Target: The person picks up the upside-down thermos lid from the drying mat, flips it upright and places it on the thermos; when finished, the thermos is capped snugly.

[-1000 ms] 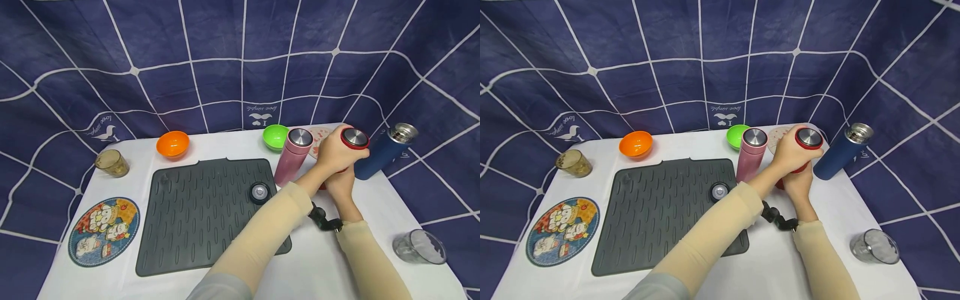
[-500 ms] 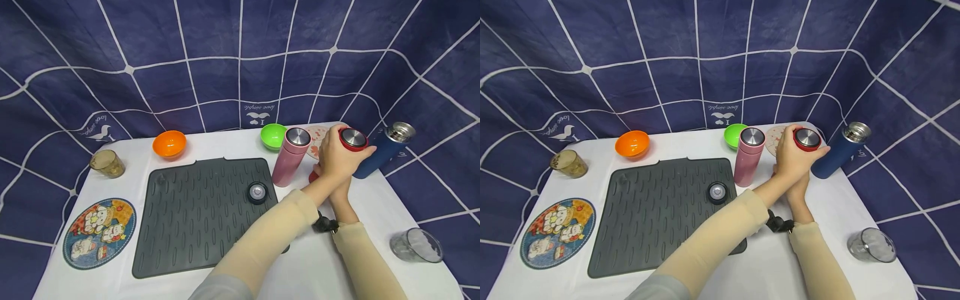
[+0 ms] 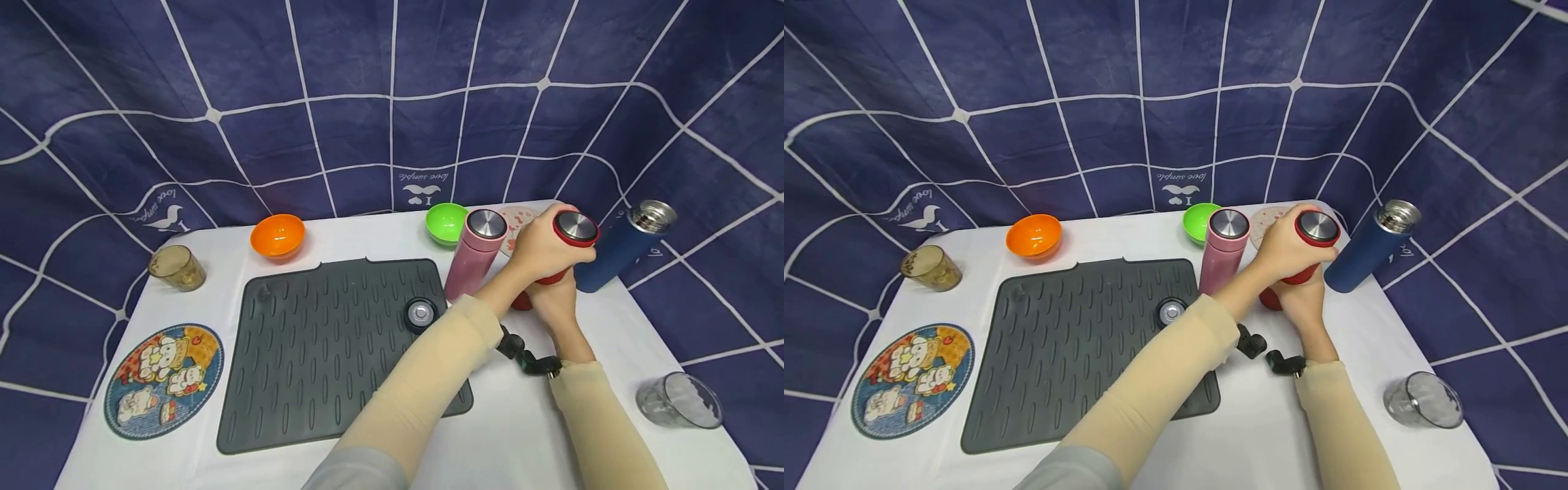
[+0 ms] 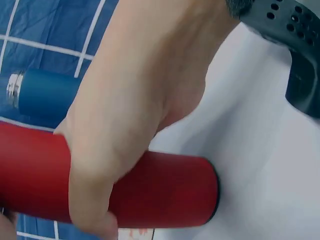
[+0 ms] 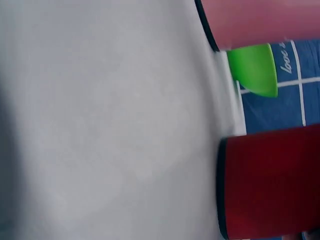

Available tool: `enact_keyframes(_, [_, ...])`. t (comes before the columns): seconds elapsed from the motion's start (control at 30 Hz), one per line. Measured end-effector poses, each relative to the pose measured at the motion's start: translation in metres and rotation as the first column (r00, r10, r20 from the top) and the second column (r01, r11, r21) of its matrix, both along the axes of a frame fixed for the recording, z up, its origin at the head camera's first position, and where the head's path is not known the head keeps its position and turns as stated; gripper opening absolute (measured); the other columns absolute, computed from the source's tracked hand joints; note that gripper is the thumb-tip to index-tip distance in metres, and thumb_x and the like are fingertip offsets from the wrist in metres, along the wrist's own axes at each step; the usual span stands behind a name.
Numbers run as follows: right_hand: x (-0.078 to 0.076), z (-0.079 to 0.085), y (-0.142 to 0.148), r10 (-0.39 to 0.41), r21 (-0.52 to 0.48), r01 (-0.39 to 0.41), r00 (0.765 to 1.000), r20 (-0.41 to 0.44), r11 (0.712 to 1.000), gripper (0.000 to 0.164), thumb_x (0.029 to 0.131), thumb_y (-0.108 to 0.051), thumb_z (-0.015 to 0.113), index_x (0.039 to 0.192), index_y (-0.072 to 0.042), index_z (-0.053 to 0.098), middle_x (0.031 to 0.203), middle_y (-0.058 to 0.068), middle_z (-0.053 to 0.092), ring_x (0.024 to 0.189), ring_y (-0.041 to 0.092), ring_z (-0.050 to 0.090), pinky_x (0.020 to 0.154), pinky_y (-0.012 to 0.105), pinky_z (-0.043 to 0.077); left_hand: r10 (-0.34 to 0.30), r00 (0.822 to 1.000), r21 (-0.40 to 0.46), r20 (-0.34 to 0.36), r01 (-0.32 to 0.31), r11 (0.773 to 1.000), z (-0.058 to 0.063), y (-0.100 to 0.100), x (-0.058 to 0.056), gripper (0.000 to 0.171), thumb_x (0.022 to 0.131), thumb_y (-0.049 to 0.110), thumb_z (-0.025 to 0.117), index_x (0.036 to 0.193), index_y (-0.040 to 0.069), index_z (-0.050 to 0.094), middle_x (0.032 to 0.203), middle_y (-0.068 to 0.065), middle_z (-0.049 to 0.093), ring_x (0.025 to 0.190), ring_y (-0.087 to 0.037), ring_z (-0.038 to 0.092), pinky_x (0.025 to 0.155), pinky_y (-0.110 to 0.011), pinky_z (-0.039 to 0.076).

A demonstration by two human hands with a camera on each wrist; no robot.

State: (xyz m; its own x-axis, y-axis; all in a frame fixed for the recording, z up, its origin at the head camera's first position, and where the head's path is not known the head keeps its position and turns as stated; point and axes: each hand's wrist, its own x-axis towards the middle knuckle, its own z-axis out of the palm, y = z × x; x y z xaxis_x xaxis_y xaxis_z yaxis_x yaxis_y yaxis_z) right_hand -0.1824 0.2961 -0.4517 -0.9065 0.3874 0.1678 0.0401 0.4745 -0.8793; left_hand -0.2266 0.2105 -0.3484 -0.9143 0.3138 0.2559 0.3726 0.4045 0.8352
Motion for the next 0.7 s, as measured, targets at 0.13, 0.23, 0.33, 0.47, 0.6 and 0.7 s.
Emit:
enact_keyframes(0.13, [0.000,0.003,0.002,0.036,-0.054,-0.034,0.999,0.032,0.998,0.073,0.073,-0.027,0.080,0.132,-0.025,0.037,0.117,-0.006,0.055,0.102,0.002,0.051,0.086,0.016,0.040,-0.094,0.994,0.063,0.062,0.090,0.994,0.002,-0.003,-0.003,0.062,0.062,0.033,0.085,0.116,0.031,0.055,0.095,0.021,0.061,0.084,0.007,0.053,0.072,-0.007,0.040])
enact_keyframes(0.23, [0.002,0.002,0.003,0.032,-0.048,-0.031,0.999,0.014,0.998,0.067,0.076,-0.024,0.077,0.132,-0.020,0.040,0.113,-0.009,0.056,0.099,-0.001,0.049,0.084,0.015,0.039,-0.008,0.999,0.082,0.036,0.005,0.997,-0.001,0.001,0.004,0.065,0.062,0.038,0.086,0.117,0.031,0.052,0.098,0.021,0.059,0.088,0.007,0.053,0.073,-0.009,0.040])
enact_keyframes(0.33, [0.004,-0.001,0.002,-0.001,0.017,0.002,0.999,-0.043,1.000,0.050,0.082,-0.016,0.068,0.126,-0.006,0.046,0.102,-0.010,0.053,0.090,-0.006,0.044,0.082,0.014,0.034,0.175,0.983,0.094,-0.048,-0.170,0.981,-0.006,0.010,0.016,0.071,0.062,0.052,0.083,0.120,0.031,0.048,0.105,0.021,0.057,0.096,0.006,0.054,0.075,-0.009,0.040])
enact_keyframes(0.47, [0.005,-0.004,-0.001,-0.021,0.058,0.029,0.993,-0.120,0.998,0.045,0.081,-0.010,0.065,0.120,0.005,0.048,0.100,-0.008,0.050,0.088,-0.011,0.039,0.084,0.014,0.030,0.298,0.943,0.085,-0.148,-0.288,0.954,-0.010,0.017,0.023,0.071,0.064,0.057,0.079,0.121,0.030,0.047,0.107,0.020,0.058,0.097,0.005,0.057,0.074,-0.009,0.041])
enact_keyframes(0.6, [0.002,-0.005,-0.003,-0.030,0.053,0.036,0.993,-0.110,0.998,0.050,0.081,-0.018,0.068,0.125,-0.004,0.048,0.109,0.000,0.057,0.098,-0.007,0.043,0.086,0.014,0.032,0.225,0.962,0.036,-0.153,-0.223,0.974,-0.008,0.010,0.015,0.063,0.065,0.049,0.080,0.118,0.031,0.052,0.101,0.022,0.061,0.087,0.005,0.056,0.068,-0.008,0.039])
enact_keyframes(0.7, [0.001,-0.004,-0.003,-0.043,0.019,0.044,0.998,-0.048,0.999,0.055,0.082,-0.024,0.069,0.130,-0.013,0.044,0.114,0.002,0.057,0.103,0.000,0.046,0.086,0.015,0.035,0.138,0.985,0.026,-0.101,-0.136,0.990,-0.006,0.004,0.010,0.063,0.063,0.045,0.082,0.117,0.031,0.053,0.099,0.022,0.061,0.086,0.005,0.054,0.068,-0.007,0.038])
